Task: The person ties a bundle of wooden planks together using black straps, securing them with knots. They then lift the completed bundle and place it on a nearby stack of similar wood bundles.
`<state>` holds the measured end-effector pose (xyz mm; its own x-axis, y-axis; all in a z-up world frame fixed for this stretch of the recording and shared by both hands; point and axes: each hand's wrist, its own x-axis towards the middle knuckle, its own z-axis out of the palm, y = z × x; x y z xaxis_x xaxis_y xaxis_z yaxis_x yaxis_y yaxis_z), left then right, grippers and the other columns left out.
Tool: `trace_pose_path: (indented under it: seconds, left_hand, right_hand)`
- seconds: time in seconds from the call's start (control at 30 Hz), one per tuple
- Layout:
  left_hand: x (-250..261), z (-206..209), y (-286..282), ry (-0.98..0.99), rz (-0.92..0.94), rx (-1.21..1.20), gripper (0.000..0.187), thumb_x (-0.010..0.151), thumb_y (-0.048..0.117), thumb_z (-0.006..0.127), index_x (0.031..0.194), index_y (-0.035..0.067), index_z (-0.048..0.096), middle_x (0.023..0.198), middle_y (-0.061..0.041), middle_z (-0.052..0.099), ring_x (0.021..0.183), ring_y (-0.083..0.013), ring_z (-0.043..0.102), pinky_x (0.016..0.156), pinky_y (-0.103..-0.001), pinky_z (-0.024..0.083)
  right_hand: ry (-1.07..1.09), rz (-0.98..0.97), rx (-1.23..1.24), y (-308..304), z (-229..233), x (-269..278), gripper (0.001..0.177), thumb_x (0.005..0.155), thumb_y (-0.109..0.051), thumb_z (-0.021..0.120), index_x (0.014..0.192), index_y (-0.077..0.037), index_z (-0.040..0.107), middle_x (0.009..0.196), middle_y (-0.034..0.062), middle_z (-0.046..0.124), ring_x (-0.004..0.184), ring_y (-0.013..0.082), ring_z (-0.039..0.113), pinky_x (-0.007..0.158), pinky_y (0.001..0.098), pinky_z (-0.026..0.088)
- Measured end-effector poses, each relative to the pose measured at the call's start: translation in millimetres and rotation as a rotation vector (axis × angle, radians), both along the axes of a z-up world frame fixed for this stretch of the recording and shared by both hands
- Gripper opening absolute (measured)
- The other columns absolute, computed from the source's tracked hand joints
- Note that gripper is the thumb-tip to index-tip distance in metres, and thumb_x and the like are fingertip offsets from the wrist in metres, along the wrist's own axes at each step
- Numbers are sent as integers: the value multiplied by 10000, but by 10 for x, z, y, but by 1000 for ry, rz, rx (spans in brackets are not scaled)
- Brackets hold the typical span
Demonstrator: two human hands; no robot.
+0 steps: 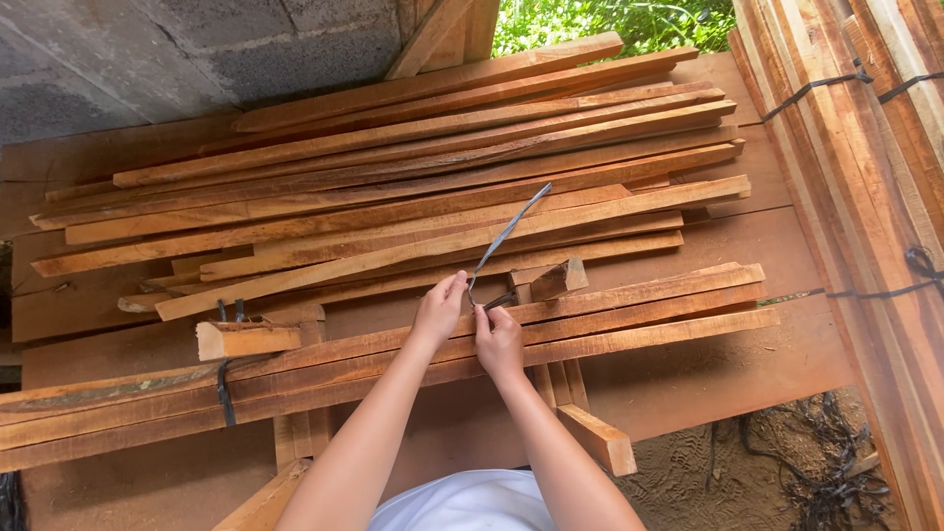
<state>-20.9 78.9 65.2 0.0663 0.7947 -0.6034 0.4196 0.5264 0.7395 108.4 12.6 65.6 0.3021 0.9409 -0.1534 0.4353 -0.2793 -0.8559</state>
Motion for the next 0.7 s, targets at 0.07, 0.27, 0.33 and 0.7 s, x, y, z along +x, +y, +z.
trace_pose_path:
  seconds: [0.07,0.27,0.33,0.7]
  left_hand:
    - [26,-167,5,76,-88,-106,867,930,777,489,1461,93,546,1334,-65,701,1389,-266,534,1182,-451,399]
    - [128,-396,-38,91,-188,36,350,973,463,587,915,221,834,900,-46,795,1095,-339,703,926,-436,549]
    - [72,-283,-97,58,-166,93,333,986,415,592,910,196,831,859,-66,792,1048,-353,717,881,-439,556]
    - [-12,-603,-145,-43,-168,132,178,881,252,724,1015,173,810,990,-74,806,1065,-290,738,924,-426,577]
  right_hand:
    - [118,-3,-96,-2,-32,21,290,1006,-239,608,808,-87,755,635,105,686,614,256,670,537,337,523]
    - [396,-112,-186,17,65,60,282,1015,-198,609,862,4,734,656,181,731,470,212,696,418,275,555]
    - [432,-173,-180,28,57,51,253,1002,-165,635,911,35,760,792,188,787,558,218,747,459,295,592]
    - [417,-138,-129,-87,-142,56,200,981,-134,679,1123,-42,572,972,146,774,695,157,752,533,240,634]
